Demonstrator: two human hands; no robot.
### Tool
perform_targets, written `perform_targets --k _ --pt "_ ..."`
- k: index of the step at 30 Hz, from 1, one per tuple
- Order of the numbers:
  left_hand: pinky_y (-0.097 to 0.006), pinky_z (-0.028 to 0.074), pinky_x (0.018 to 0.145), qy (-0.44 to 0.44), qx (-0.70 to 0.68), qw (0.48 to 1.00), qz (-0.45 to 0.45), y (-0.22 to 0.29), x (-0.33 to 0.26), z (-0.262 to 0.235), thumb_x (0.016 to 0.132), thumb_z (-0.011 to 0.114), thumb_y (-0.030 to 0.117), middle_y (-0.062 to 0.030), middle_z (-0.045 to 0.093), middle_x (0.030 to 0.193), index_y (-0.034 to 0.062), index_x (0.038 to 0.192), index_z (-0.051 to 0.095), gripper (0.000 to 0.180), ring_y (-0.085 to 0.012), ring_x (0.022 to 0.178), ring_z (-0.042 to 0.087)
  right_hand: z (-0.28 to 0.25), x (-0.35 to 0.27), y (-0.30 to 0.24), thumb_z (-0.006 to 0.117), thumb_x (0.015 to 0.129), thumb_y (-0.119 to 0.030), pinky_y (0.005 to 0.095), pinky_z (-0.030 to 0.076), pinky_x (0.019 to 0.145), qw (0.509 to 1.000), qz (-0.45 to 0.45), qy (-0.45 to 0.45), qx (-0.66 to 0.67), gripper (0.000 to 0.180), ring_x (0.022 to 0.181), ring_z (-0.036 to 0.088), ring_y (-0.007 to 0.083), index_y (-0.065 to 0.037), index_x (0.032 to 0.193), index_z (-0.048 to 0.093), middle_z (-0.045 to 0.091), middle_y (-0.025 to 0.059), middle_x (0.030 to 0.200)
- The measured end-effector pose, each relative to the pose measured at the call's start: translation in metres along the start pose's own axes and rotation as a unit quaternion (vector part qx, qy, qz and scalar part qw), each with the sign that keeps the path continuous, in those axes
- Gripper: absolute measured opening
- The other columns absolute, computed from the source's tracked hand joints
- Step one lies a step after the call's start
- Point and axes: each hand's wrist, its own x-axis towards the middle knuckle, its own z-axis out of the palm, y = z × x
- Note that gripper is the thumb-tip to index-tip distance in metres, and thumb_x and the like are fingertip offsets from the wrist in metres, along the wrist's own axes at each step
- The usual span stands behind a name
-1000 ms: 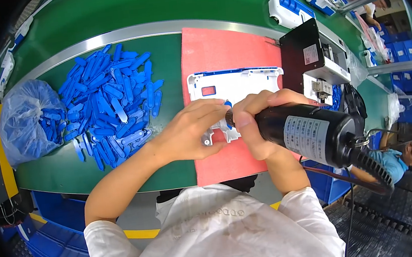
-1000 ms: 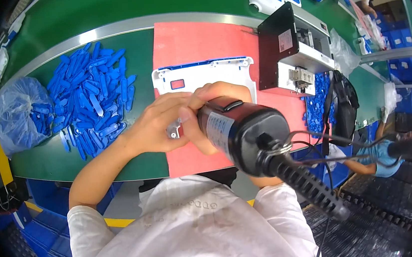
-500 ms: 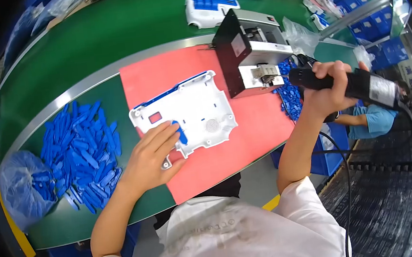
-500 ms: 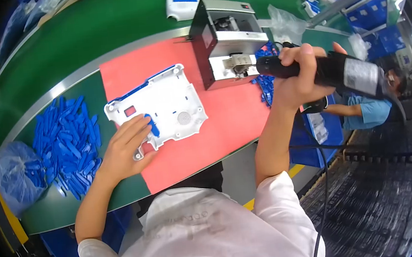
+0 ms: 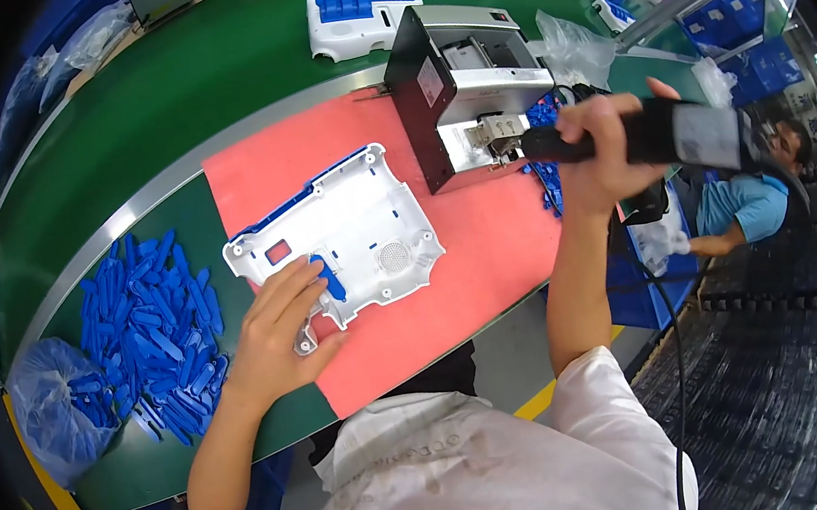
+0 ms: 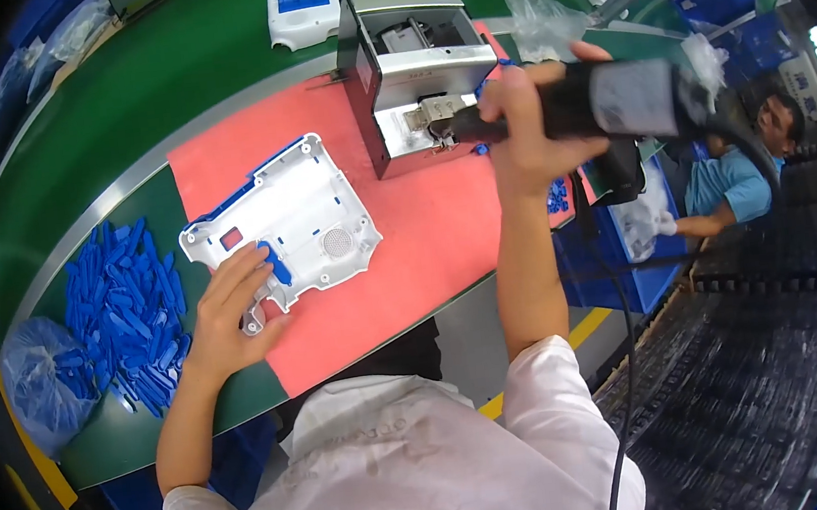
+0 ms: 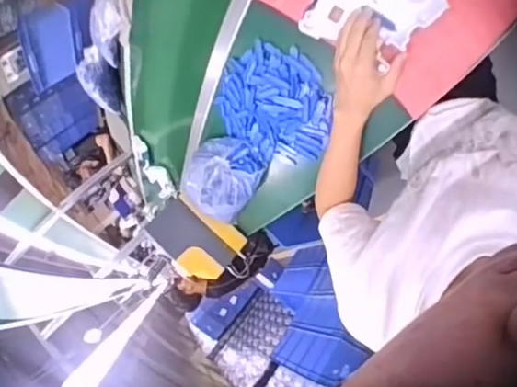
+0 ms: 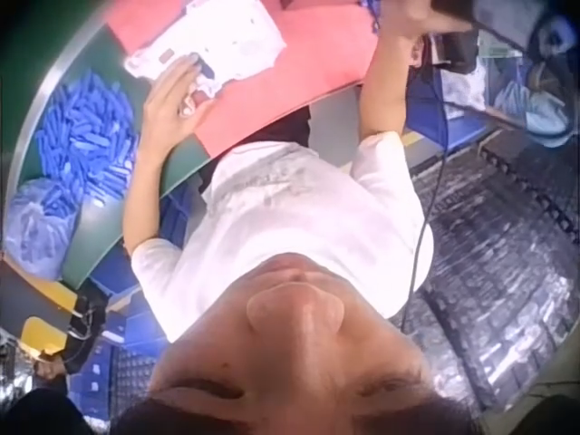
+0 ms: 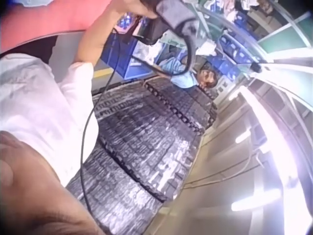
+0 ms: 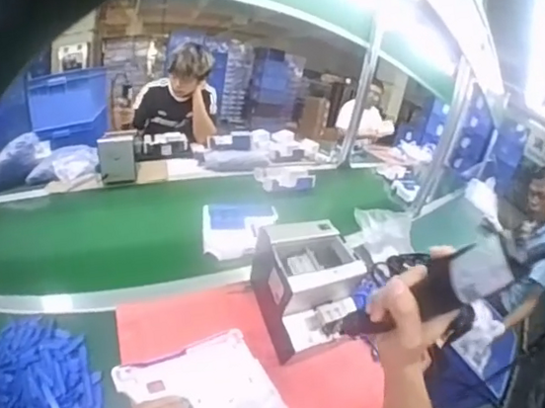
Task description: Assembling white plastic component housings by inserting blue plastic pieces and securing them with an electric screwdriver at a factory assembly line.
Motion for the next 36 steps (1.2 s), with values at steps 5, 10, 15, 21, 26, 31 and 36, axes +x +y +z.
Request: perform_targets --k 5,10,15,21,26,31,36 --pt "-0.044 0.046 0.098 0.008 -0.008 1.000 -0.005 -0.001 -0.004 -0.001 0.061 0.081 0.011 -0.0172 0.060 0.123 -0.0042 0.107 0.063 0.052 -0.0360 0.119 0.054 0.005 -0.004 0.004 0.060 0.077 0.011 0.0334 0.047 0.050 0.996 0.065 -0.047 -0.031 0.050 0.048 0.052 0.0164 0.003 0.121 0.040 0.055 0.0075 0.063" --pt "-0.044 0.046 0.098 0.017 -0.011 1.000 -0.006 -0.001 -0.008 -0.001 0.064 0.081 0.015 -0.0179 0.057 0.126 -0.0025 0.116 0.060 0.058 -0.0366 0.121 0.053 0.013 -0.015 -0.022 0.054 0.076 0.012 0.0339 0.044 0.048 0.994 0.080 -0.063 0.030 0.054 0.046 0.047 0.0163 0.000 0.126 0.036 0.050 0.0080 0.063" --pt "-0.046 0.039 0.106 -0.002 -0.030 1.000 -0.007 -0.001 -0.010 0.002 0.073 0.077 0.017 -0.0163 0.052 0.134 0.0046 0.123 0.059 0.055 -0.0369 0.129 0.045 0.070 -0.061 -0.058 0.050 0.081 0.003 0.0356 0.045 0.047 0.971 0.104 -0.148 0.155 0.056 0.044 0.045 0.0161 -0.004 0.133 0.030 0.046 0.0070 0.065" --pt "-0.048 0.040 0.104 0.002 0.013 1.000 0.015 -0.005 -0.017 0.005 0.077 0.074 0.022 -0.0168 0.053 0.131 0.0114 0.120 0.063 0.046 -0.0370 0.128 0.044 0.095 -0.111 -0.049 0.057 0.076 0.012 0.0340 0.047 0.050 0.934 0.216 -0.269 0.097 0.057 0.047 0.047 0.0149 -0.010 0.123 0.032 0.048 0.0046 0.065" --pt "-0.050 0.037 0.106 0.001 0.006 1.000 0.018 -0.006 -0.018 0.006 0.077 0.074 0.021 -0.0175 0.049 0.135 0.0094 0.116 0.064 0.042 -0.0392 0.130 0.042 0.094 -0.117 -0.044 0.057 0.076 0.012 0.0345 0.048 0.052 0.934 0.187 -0.291 0.085 0.057 0.048 0.049 0.0138 -0.010 0.122 0.032 0.050 0.0040 0.066" --pt "-0.051 0.036 0.107 -0.007 0.000 1.000 0.012 -0.006 -0.019 0.006 0.076 0.075 0.020 -0.0175 0.047 0.138 0.0081 0.115 0.064 0.041 -0.0409 0.131 0.040 0.089 -0.120 -0.040 0.058 0.077 0.012 0.0326 0.049 0.052 0.932 0.168 -0.317 0.058 0.057 0.049 0.050 0.0133 -0.009 0.122 0.032 0.051 0.0038 0.066" --pt "-0.051 0.038 0.106 0.006 0.005 1.000 0.019 -0.007 -0.018 0.007 0.077 0.073 0.022 -0.0179 0.052 0.132 0.0069 0.108 0.067 0.036 -0.0384 0.129 0.043 0.090 -0.123 -0.041 0.059 0.077 0.011 0.0313 0.051 0.054 0.932 0.163 -0.318 0.066 0.056 0.051 0.053 0.0138 -0.009 0.121 0.032 0.054 0.0041 0.067"
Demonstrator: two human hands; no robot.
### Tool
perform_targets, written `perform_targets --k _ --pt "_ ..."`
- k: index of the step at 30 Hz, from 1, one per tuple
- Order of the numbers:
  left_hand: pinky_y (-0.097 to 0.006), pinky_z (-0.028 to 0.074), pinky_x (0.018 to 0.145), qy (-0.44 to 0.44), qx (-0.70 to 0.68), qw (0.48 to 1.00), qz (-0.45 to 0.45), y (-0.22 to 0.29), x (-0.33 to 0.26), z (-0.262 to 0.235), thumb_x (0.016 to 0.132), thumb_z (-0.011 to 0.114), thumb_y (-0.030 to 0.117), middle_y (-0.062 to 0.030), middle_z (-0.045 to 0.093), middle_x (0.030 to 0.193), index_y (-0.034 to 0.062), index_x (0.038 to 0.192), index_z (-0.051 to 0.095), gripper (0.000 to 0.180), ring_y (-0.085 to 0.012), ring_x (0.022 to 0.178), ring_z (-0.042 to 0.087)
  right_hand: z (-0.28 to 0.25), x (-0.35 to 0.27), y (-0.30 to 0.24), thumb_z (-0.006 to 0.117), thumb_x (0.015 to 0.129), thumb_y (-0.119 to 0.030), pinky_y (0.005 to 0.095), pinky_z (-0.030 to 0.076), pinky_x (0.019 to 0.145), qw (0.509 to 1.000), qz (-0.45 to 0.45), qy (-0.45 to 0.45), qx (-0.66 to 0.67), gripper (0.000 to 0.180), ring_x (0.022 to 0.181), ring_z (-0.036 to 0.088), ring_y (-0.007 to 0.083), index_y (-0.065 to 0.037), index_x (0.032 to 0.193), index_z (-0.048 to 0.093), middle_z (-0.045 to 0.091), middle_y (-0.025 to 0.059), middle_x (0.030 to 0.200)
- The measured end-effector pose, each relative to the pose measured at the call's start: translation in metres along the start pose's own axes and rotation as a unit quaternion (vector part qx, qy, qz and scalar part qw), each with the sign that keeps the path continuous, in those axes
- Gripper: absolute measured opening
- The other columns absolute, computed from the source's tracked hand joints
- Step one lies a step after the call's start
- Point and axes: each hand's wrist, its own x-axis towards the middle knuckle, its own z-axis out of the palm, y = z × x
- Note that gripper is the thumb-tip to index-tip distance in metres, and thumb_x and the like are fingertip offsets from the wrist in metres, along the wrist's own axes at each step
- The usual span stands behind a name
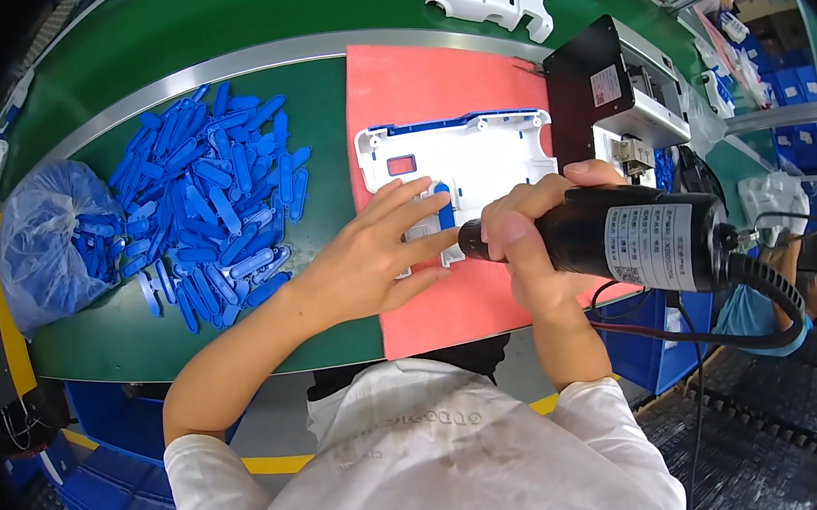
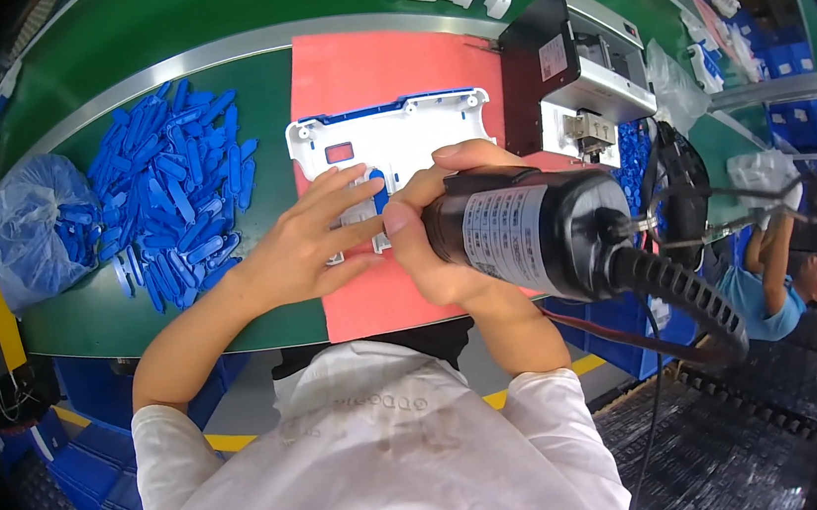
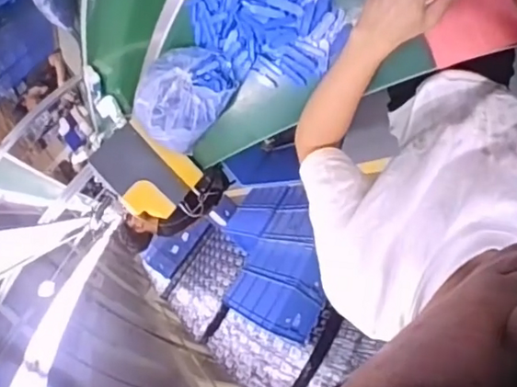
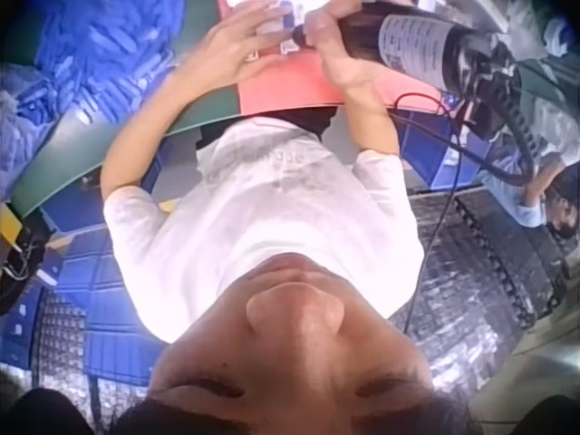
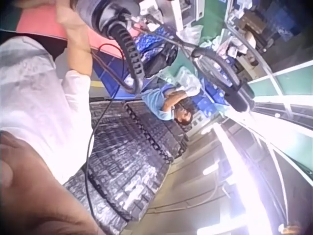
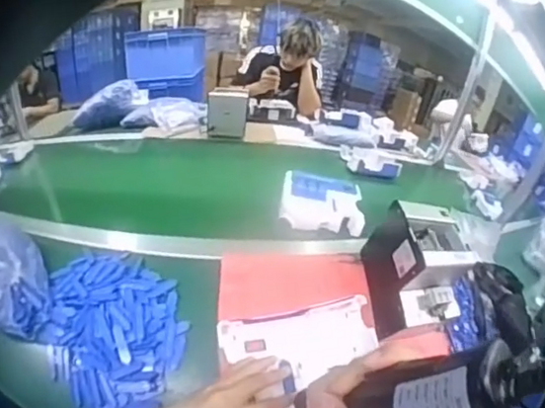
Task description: Assembling white plastic component housings by inserting blue plastic pieces and securing them with an electric screwdriver at a factory assembly line.
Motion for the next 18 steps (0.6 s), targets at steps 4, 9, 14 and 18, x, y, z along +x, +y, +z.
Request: perform_targets --k 4,9,14,18 --pt "-0.050 0.038 0.106 -0.004 0.007 1.000 0.002 -0.001 -0.001 0.001 0.077 0.074 0.022 -0.0170 0.052 0.131 0.0068 0.110 0.066 0.038 -0.0378 0.129 0.044 0.000 -0.001 -0.004 0.059 0.078 0.012 0.0336 0.052 0.058 0.998 0.004 -0.046 0.033 0.054 0.055 0.054 0.0148 -0.012 0.119 0.033 0.055 0.0045 0.072" --pt "-0.050 0.040 0.105 0.006 0.013 1.000 -0.012 -0.001 -0.002 0.001 0.075 0.075 0.021 -0.0156 0.055 0.129 0.0055 0.115 0.063 0.045 -0.0366 0.127 0.046 0.008 -0.007 -0.003 0.063 0.076 0.014 0.0264 0.047 0.065 0.993 -0.015 -0.021 0.115 0.044 0.063 0.057 0.0135 -0.006 0.109 0.039 0.057 0.0048 0.073" --pt "-0.048 0.040 0.105 0.010 -0.012 1.000 -0.021 0.000 0.000 0.001 0.074 0.076 0.020 -0.0161 0.055 0.131 0.0027 0.117 0.061 0.048 -0.0368 0.128 0.046 0.006 -0.010 -0.004 0.062 0.076 0.014 0.0289 0.049 0.067 0.994 -0.015 -0.025 0.108 0.043 0.065 0.058 0.0161 -0.006 0.107 0.040 0.058 0.0061 0.074" --pt "-0.048 0.038 0.107 0.001 -0.005 1.000 -0.015 0.003 0.001 0.002 0.073 0.076 0.017 -0.0161 0.054 0.133 0.0014 0.110 0.061 0.043 -0.0371 0.129 0.045 0.003 -0.014 -0.001 0.060 0.078 0.013 0.0277 0.048 0.067 0.992 -0.017 -0.016 0.121 0.039 0.066 0.058 0.0146 -0.005 0.106 0.039 0.058 0.0062 0.074"
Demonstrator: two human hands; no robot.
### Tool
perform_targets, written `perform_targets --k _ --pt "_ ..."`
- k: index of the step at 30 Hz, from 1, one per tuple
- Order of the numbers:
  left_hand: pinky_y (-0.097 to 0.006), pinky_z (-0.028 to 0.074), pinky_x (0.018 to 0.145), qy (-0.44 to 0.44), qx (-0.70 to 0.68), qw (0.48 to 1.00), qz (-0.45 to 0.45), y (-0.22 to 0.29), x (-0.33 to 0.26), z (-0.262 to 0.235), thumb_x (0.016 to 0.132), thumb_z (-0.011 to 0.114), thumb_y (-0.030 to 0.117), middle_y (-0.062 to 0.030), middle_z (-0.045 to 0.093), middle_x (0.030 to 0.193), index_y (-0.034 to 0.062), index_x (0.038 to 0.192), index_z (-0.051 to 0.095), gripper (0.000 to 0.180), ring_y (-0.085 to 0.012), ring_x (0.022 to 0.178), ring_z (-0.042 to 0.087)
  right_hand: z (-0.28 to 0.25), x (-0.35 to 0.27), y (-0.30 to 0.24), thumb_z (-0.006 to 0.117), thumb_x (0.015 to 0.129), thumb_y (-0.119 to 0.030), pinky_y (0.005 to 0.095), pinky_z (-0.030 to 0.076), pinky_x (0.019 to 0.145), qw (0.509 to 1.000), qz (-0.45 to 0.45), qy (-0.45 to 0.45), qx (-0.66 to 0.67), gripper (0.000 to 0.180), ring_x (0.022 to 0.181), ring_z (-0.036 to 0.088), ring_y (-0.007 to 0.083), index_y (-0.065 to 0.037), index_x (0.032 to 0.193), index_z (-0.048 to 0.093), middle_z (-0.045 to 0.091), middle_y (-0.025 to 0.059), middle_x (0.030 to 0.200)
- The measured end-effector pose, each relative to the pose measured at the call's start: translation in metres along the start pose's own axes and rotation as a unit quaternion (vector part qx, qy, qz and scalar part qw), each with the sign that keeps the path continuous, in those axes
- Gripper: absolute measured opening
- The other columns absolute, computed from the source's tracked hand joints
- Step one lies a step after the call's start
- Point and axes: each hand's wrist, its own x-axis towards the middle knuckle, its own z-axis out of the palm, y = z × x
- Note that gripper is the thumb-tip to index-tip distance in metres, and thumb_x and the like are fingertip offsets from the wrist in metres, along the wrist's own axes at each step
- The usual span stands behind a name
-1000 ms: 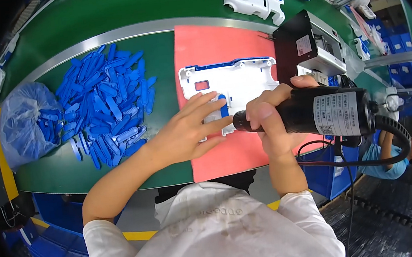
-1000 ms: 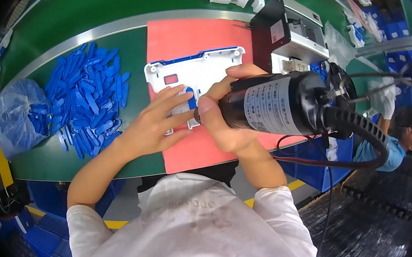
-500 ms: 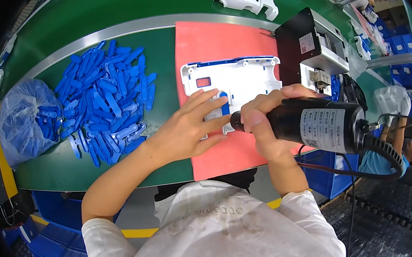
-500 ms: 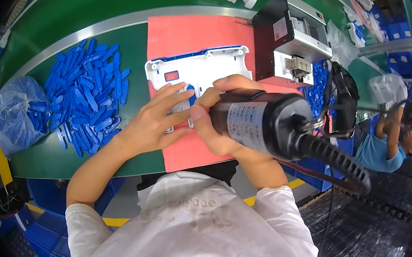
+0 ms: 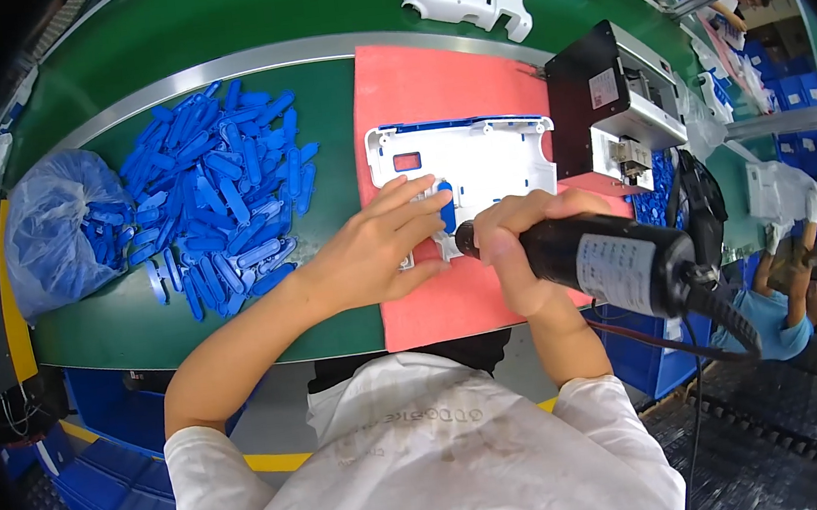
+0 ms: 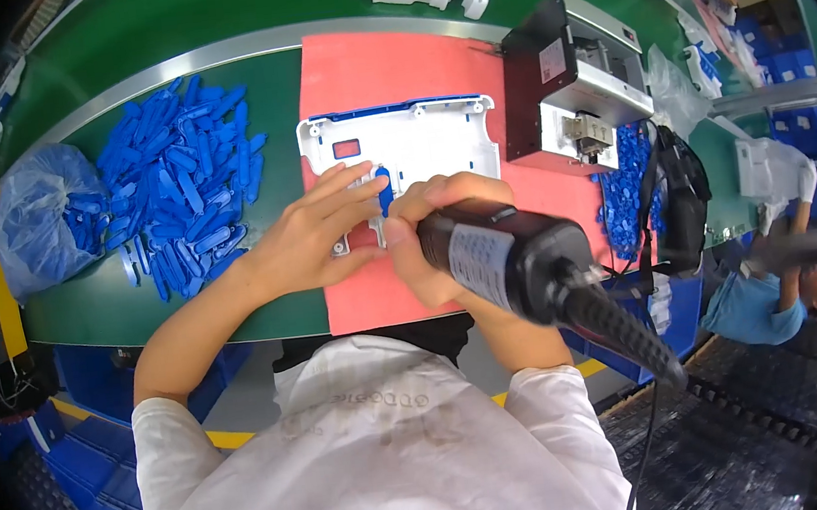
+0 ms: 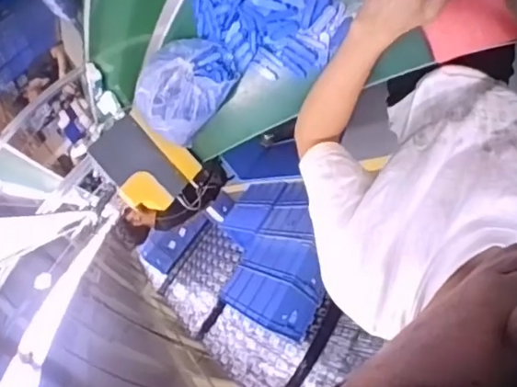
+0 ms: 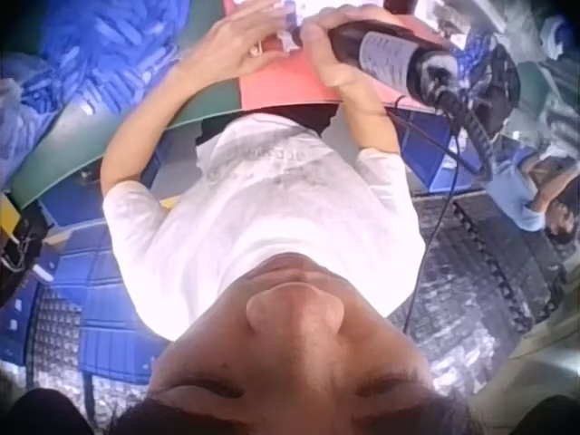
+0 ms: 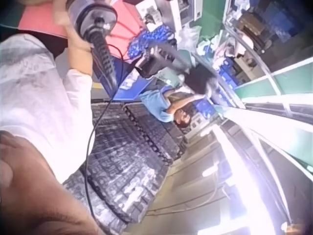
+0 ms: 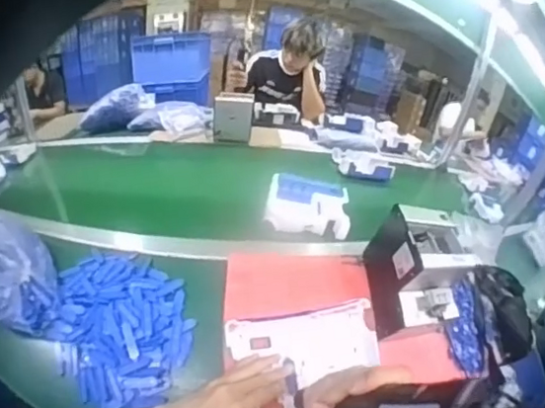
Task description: Assembling white plastic component housings by inserting blue plastic pieces and securing them with an electric screwdriver at a factory assembly line.
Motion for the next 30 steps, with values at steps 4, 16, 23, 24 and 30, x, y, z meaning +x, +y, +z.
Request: perform_targets --k 4,16,23,24,30 --pt "-0.049 0.037 0.108 0.008 0.052 0.998 0.023 -0.002 -0.004 0.005 0.073 0.076 0.017 -0.0161 0.053 0.133 -0.0002 0.103 0.061 0.038 -0.0371 0.129 0.045 -0.003 -0.004 0.008 0.060 0.075 0.016 0.0281 0.049 0.060 0.993 0.041 0.100 0.040 0.056 0.064 0.055 0.0093 -0.006 0.121 0.035 0.055 0.0014 0.073" --pt "-0.027 0.050 0.070 -0.016 -0.427 0.825 -0.370 0.015 0.082 -0.112 0.085 0.069 0.031 -0.0048 0.068 0.085 0.0011 0.094 0.069 0.031 -0.0109 0.076 0.062 -0.103 0.012 -0.095 0.057 0.085 -0.008 0.0327 0.043 0.049 0.977 -0.020 0.114 0.177 0.055 0.047 0.046 0.0165 -0.004 0.134 0.031 0.044 0.0056 0.068" --pt "-0.029 0.044 0.064 0.116 -0.042 0.944 -0.305 -0.032 0.078 -0.157 0.083 0.070 0.028 -0.0052 0.065 0.076 0.0020 0.081 0.067 0.026 -0.0123 0.072 0.059 -0.099 0.003 -0.053 0.067 0.075 0.008 0.0272 0.050 0.064 0.985 0.036 0.161 -0.050 0.056 0.071 0.060 0.0133 0.003 0.124 0.041 0.061 0.0077 0.082" --pt "-0.033 0.046 0.064 0.143 0.049 0.947 -0.282 -0.055 0.077 -0.159 0.082 0.071 0.029 -0.0114 0.065 0.077 0.0002 0.082 0.066 0.030 -0.0192 0.071 0.061 -0.099 0.003 -0.051 0.067 0.076 0.008 0.0269 0.050 0.065 0.981 0.058 0.170 -0.071 0.053 0.073 0.061 0.0135 0.003 0.122 0.042 0.062 0.0082 0.084" --pt "-0.050 0.049 0.074 0.181 0.359 0.870 -0.284 -0.200 0.063 -0.171 0.084 0.066 0.026 -0.0256 0.064 0.090 -0.0031 0.093 0.059 0.031 -0.0445 0.086 0.062 -0.111 -0.001 -0.028 0.068 0.076 0.009 0.0279 0.053 0.075 0.955 0.095 0.215 -0.181 0.047 0.085 0.065 0.0163 0.001 0.117 0.046 0.063 0.0111 0.101"
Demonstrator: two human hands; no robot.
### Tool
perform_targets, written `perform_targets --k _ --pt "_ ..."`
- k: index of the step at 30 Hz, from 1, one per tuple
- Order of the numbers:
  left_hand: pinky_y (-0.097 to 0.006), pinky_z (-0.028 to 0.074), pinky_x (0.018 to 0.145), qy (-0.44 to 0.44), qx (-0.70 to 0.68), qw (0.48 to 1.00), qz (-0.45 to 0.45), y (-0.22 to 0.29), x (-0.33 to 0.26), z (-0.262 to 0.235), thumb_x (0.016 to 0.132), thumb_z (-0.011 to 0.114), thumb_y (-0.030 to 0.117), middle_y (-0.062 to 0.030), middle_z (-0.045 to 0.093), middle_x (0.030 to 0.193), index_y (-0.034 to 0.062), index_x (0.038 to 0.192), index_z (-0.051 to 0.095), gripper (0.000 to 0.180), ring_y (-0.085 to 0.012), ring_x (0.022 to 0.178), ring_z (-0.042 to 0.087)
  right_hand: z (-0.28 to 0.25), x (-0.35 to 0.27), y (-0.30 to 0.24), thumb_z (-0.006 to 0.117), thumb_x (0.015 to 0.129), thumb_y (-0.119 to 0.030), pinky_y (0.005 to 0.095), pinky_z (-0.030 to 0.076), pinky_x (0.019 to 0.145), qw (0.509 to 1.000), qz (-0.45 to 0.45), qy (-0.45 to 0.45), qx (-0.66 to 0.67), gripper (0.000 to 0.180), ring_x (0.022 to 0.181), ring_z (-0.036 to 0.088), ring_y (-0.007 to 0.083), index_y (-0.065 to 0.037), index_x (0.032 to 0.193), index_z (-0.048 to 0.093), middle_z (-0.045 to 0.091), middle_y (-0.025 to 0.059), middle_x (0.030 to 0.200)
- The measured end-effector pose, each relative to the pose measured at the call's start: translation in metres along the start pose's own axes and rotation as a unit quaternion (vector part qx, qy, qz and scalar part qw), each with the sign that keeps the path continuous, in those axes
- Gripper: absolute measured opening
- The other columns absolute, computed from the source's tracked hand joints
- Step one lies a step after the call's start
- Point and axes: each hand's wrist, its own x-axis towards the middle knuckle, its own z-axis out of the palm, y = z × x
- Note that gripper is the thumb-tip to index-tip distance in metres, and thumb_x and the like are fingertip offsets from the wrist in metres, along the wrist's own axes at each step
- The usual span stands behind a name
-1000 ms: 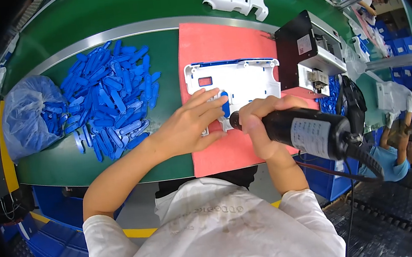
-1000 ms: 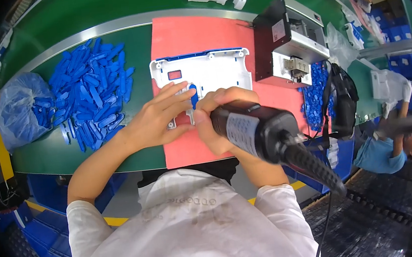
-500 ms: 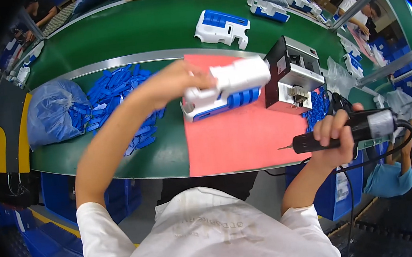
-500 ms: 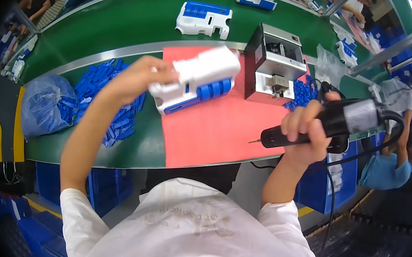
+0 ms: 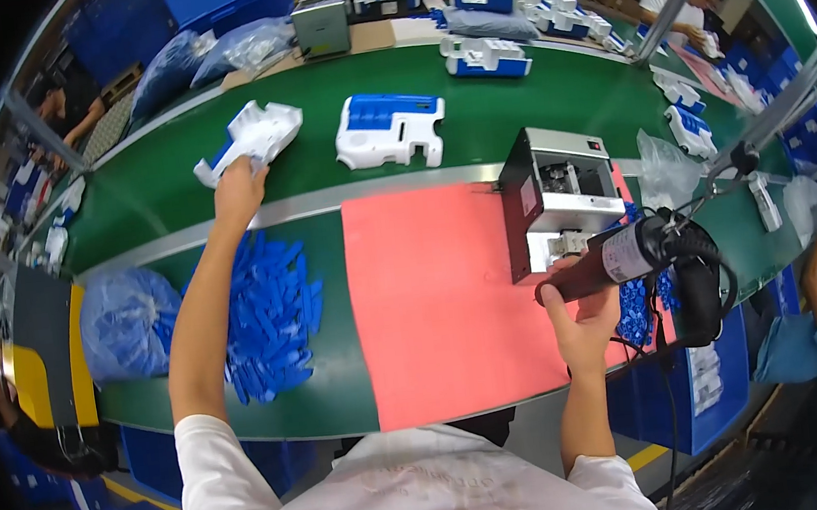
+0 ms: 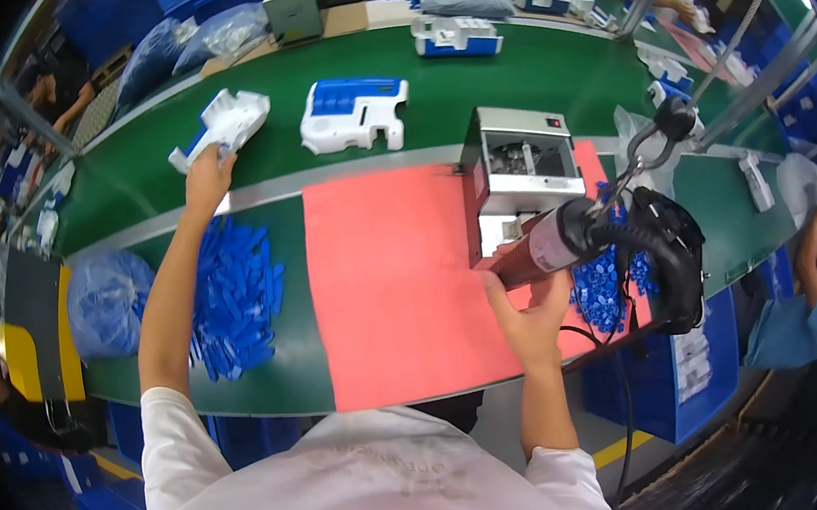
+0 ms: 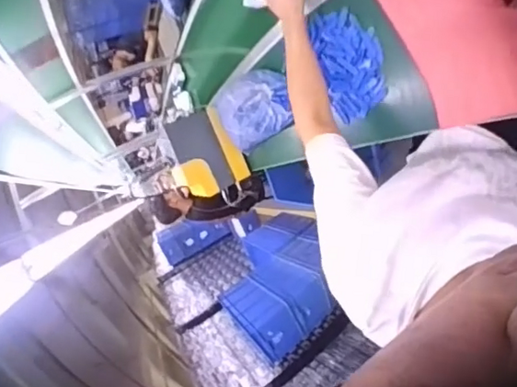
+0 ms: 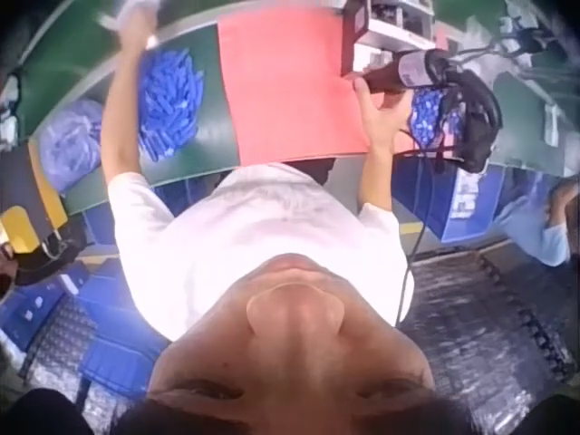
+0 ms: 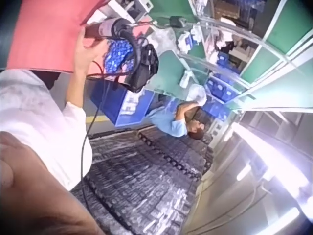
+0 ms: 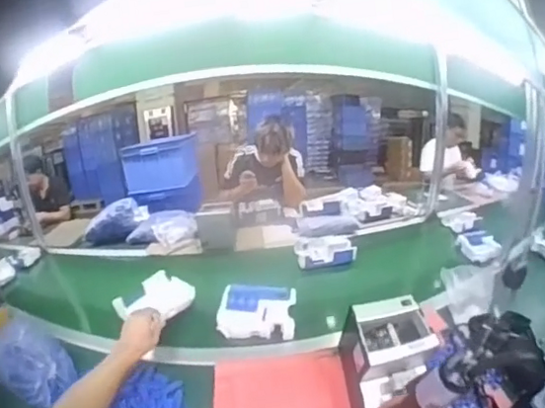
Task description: Assembling white plastic component housings by inserting blue plastic pieces and securing them with an electric screwdriver at a factory assembly line.
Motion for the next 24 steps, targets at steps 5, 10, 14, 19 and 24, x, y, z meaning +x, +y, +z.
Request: perform_targets --k 5,10,14,19,24 --pt "-0.056 0.037 0.095 0.178 0.151 0.971 0.052 0.036 0.025 0.041 0.083 0.067 0.036 -0.0182 0.054 0.124 0.0004 0.105 0.055 0.044 -0.0368 0.121 0.045 -0.018 0.005 0.023 0.070 0.075 0.008 0.0338 0.046 0.092 0.998 0.010 0.018 -0.055 0.061 0.100 0.060 0.0201 0.004 0.128 0.040 0.060 0.0149 0.109" --pt "-0.058 0.041 0.095 -0.086 0.031 0.996 0.007 0.189 0.062 0.068 0.077 0.071 0.047 -0.0253 0.041 0.138 0.0024 0.136 0.037 0.082 -0.0447 0.129 0.036 -0.035 0.018 0.027 0.055 0.092 -0.004 0.0274 0.044 0.089 0.972 -0.061 0.211 -0.079 0.033 0.100 0.059 0.0168 0.007 0.122 0.049 0.060 0.0104 0.110" --pt "-0.080 0.026 0.091 -0.303 0.119 0.940 -0.102 0.261 0.100 0.098 0.082 0.064 0.034 -0.0311 0.011 0.152 0.0087 0.148 0.021 0.083 -0.0570 0.137 0.011 -0.094 0.047 0.061 0.059 0.082 0.001 0.0420 0.049 0.071 0.881 -0.076 0.137 -0.446 0.018 0.081 0.060 0.0351 0.000 0.100 0.060 0.059 0.0196 0.092" --pt "-0.082 0.024 0.090 -0.296 0.150 0.932 -0.145 0.243 0.108 0.106 0.087 0.055 0.018 -0.0346 0.009 0.151 0.0078 0.147 0.021 0.070 -0.0572 0.137 0.011 -0.088 0.057 0.076 0.068 0.079 -0.011 0.0459 0.051 0.077 0.826 0.093 -0.014 -0.555 0.032 0.089 0.062 0.0396 -0.002 0.110 0.063 0.061 0.0213 0.096" --pt "-0.050 0.048 0.089 -0.096 -0.046 0.993 0.054 0.191 0.100 0.036 0.073 0.055 0.001 -0.0299 0.062 0.106 0.0051 0.135 0.038 0.064 -0.0463 0.102 0.060 -0.094 0.059 0.081 0.069 0.078 -0.010 0.0473 0.050 0.076 0.832 0.087 -0.001 -0.548 0.024 0.085 0.063 0.0406 -0.003 0.101 0.065 0.064 0.0210 0.094"
